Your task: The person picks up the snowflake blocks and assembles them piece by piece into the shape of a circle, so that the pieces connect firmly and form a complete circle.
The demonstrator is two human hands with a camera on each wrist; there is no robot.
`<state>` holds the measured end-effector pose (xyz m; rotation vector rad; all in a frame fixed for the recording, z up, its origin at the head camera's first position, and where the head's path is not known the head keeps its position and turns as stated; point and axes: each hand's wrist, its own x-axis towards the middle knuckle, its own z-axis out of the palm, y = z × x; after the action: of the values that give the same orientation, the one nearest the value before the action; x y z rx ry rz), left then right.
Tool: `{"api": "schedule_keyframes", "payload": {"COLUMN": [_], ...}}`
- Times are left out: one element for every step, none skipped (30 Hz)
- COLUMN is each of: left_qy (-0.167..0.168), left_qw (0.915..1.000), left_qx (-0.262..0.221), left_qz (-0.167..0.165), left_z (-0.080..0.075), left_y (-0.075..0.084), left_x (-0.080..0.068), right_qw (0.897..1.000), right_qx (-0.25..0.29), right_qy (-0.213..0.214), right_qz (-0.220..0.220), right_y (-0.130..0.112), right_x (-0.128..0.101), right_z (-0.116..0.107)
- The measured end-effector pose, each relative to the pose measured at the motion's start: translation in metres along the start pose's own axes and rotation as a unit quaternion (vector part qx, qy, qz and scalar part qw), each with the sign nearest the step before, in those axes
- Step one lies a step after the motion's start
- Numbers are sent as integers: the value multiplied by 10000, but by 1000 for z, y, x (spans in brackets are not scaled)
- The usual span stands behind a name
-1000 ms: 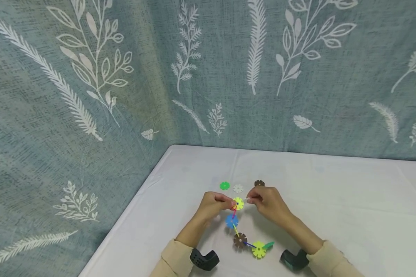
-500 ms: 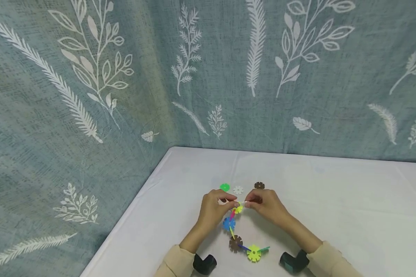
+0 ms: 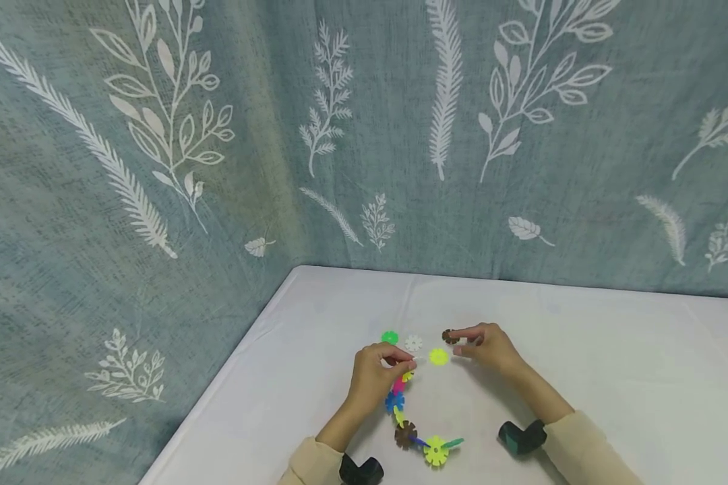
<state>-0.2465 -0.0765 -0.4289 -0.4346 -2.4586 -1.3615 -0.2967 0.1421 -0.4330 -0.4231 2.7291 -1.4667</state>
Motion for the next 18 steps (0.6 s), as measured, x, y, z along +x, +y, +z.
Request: {"api": "schedule_keyframes", "payload": {"left_qy": [-4,14,33,49,69,88,103,120,132,145,158,161,164,160,156,149,142,144], "left_qw": [10000,10000,10000,10000,9999,9999,9999,9999,9999,9999,9999,9998,9998,9998,9998,9998,9998,9997], "left_qx": [-6,-16,-17,-27,-25,-27,-34,-41,-39,-41,-38,-48,-49,-59,-71,-83,-91,-94], "left_qz": [-20,-25,-49,-75,-83,-88,-90,-98,-93,-82,-54,-69,-75,-87,-103,-127,-135,-144], "left_z": [0,0,1,1,1,2,2,3,3,3,3,3,3,2,2,2,1,1], "left_y": [-1,-1,-2,-2,-2,-3,-3,-3,-3,-3,-4,-4,-3,-3,-3,-2,-3,-3], "left_x": [0,0,0,0,-1,-2,-2,-2,-2,-2,-2,-1,-1,-1,0,0,0,0], "right_qw": [9999,9997,9994,9989,9984,9979,9973,9966,9959,9950,9945,9943,9941,9939,9940,9944,9950,9956], "right_qx": [-101,-178,-233,-310,-419,-523,-623,-738,-842,-947,-1009,-1034,-1052,-1070,-1055,-1015,-947,-875], "right_qy": [-81,-162,-249,-318,-343,-350,-358,-353,-333,-303,-264,-241,-207,-177,-139,-112,-88,-78], "right_qz": [-19,-32,-86,-133,-137,-135,-139,-105,-91,-89,-83,-125,-151,-195,-244,-282,-302,-327], "right_y": [2,2,3,4,4,4,4,3,3,3,2,1,0,0,-1,-1,-2,-2], "right_x": [2,3,4,4,4,4,4,3,3,3,3,3,2,2,2,2,2,2], "right_z": [-1,0,1,3,6,9,11,13,14,15,16,17,17,17,17,17,18,18]}}
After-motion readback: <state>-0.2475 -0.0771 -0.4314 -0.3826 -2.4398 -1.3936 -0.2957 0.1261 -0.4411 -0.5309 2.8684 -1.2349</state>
